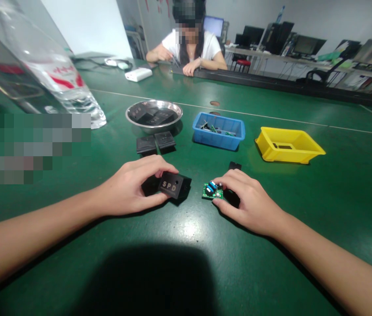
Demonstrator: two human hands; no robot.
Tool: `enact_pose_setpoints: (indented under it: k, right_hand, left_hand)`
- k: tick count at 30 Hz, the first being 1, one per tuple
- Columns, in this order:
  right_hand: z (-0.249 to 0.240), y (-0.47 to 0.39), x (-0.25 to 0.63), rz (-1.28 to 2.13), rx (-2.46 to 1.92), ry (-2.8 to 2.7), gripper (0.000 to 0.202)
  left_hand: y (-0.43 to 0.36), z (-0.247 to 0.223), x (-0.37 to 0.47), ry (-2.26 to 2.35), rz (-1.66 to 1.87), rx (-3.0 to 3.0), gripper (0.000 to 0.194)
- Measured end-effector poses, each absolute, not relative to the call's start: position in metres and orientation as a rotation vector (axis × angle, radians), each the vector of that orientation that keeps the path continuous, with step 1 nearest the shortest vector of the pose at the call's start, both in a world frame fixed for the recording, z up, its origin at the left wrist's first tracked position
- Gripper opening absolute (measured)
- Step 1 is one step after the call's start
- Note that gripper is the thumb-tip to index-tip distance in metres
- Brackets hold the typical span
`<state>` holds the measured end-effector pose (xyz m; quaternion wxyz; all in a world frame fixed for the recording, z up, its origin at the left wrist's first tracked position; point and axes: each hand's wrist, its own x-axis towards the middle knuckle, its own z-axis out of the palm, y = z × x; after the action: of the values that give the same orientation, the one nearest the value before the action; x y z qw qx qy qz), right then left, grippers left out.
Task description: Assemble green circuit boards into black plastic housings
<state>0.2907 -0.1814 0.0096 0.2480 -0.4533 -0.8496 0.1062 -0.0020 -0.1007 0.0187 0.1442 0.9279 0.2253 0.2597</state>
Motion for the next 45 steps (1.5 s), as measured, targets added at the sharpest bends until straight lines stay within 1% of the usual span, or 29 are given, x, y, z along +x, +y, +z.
enact_pose_setpoints:
  k: [45]
  right_hand:
    - [0.0091, -0.1810, 0.2909, 0.279, -1.224, -2.318, 0.020]
  left_hand:
    - [-0.0996, 0.0183, -0.0008, 0.625, 0.741, 2.694, 0.028]
